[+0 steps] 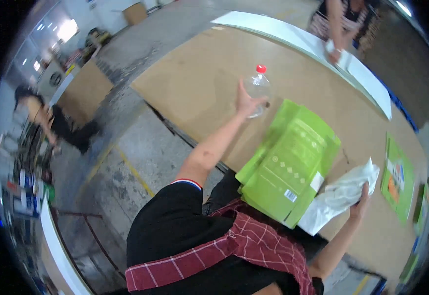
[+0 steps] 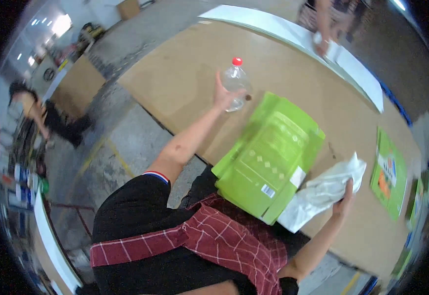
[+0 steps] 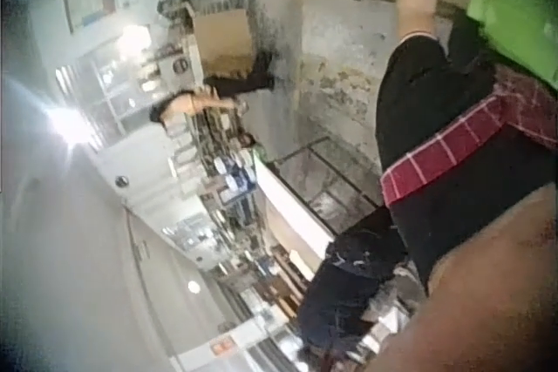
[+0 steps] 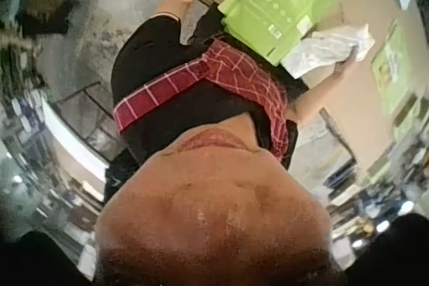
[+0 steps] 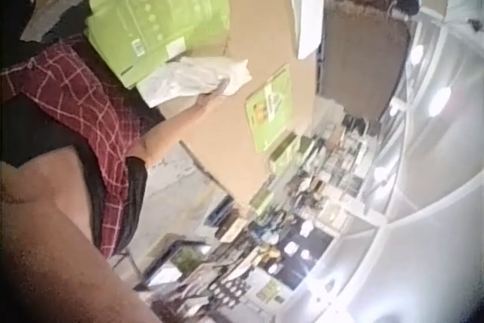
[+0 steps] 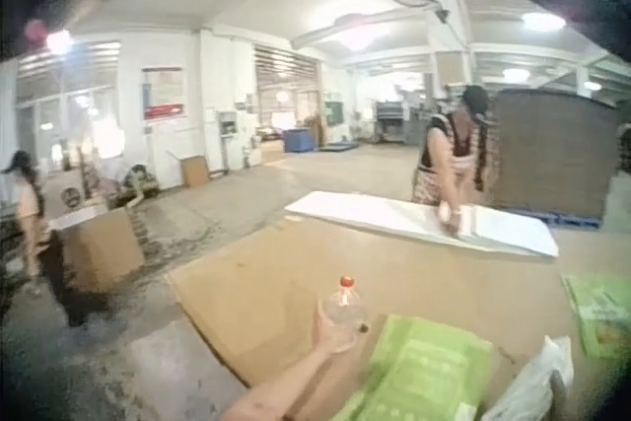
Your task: Cleaning green paper folders by wiping them with a damp cloth in a factory packaging area.
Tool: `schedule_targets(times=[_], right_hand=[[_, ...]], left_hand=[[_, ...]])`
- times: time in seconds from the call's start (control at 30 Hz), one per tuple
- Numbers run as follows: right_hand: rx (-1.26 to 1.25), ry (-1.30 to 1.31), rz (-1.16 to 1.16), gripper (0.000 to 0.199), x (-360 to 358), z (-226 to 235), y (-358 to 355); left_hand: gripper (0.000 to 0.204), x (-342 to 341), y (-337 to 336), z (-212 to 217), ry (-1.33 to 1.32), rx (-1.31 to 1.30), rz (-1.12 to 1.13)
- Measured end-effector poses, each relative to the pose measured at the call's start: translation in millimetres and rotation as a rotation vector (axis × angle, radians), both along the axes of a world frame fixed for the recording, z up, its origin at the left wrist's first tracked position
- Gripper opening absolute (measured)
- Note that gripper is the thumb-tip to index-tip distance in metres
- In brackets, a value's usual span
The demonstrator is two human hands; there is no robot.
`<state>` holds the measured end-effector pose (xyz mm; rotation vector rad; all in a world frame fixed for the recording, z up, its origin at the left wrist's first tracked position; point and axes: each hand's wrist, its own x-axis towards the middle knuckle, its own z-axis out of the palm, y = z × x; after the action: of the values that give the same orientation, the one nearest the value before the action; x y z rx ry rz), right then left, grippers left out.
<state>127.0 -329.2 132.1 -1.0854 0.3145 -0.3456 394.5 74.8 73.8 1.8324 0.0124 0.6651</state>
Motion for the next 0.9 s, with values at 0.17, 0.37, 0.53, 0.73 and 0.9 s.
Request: schedule_targets(times=[0.17,0.37,0.53,0.73,0.9], right_hand=[[-0.441,0.179,-0.035,0.047,-10,18,32],[-0.295,0.131,-0.165,0.042,-42,24,58],[-0.218,-0.004,-0.149,0.041,-76,33,83],[0.030,0.016,-0.228,0.042,-107,26,82],[0.028,0.066,-0.228,0.042,-118,16,89]], left_hand=[[0.062,-7,-16,55,-0.280,0.269,-0.241],[0.069,-110,-139,141,-0.676,0.716,-0.844],[0.056,-148,-176,148,-0.989,1.087,-0.927],[0.050,-180,-197,168,-1.162,1.178,-0.940],[0.049,-192,-209,167,-1.164,1.159,-0.938]])
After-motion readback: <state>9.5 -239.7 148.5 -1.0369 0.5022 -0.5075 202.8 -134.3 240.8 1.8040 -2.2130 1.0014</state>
